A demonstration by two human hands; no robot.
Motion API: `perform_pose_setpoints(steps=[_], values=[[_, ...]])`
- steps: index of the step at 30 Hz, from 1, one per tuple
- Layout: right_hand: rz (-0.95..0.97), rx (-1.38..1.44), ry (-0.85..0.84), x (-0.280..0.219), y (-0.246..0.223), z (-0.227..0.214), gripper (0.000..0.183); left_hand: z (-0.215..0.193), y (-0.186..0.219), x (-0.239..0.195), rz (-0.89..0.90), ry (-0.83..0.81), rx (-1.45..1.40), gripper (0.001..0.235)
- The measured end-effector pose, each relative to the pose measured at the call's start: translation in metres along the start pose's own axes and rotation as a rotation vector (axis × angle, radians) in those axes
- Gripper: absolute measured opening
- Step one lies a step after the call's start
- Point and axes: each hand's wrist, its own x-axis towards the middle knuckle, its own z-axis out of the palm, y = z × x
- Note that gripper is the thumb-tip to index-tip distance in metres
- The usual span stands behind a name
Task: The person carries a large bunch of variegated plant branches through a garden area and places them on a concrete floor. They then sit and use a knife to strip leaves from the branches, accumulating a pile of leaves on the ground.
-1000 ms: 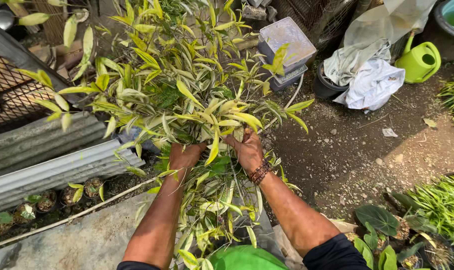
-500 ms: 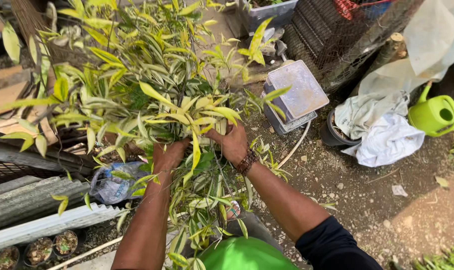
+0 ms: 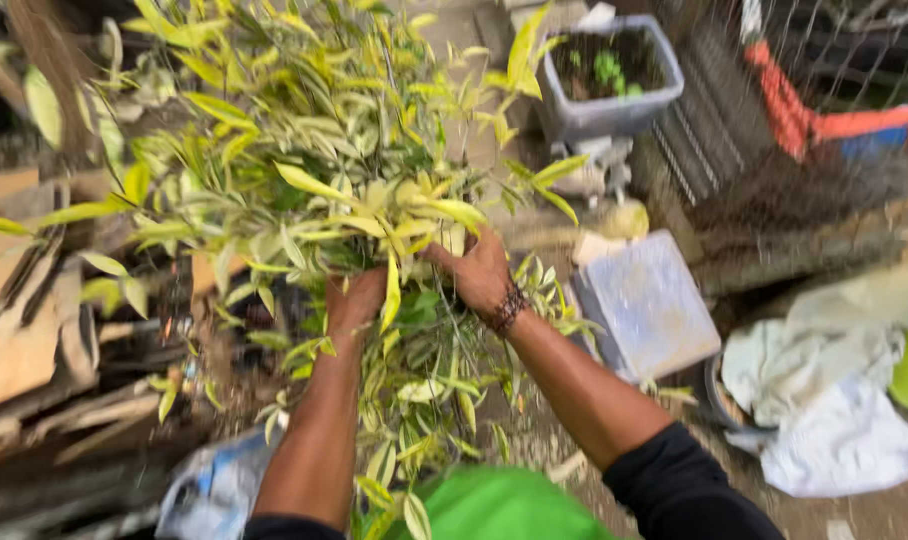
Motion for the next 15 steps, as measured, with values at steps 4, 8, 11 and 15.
perform_pose_setpoints(steps=[4, 8, 11, 15], values=[[0.132, -0.196, 0.011, 0.113, -0.019, -0.01, 0.057, 0.013, 0.074, 0.084, 0.046, 0.12, -0.147, 0.044], [-0.031, 0.073, -0.002, 0.201, -0.041, -0.024, 0.059, 0.018, 0.152, 0.149, 0.033, 0.147, -0.07, 0.047], [-0.038, 0.123, -0.029, 0.266, -0.043, -0.026, 0.056, 0.019, 0.193, 0.198, 0.016, 0.107, 0.174, 0.048], [-0.043, 0.094, -0.06, 0.356, -0.03, -0.036, 0.05, 0.036, 0.236, 0.268, -0.04, 0.186, 0.015, 0.048]])
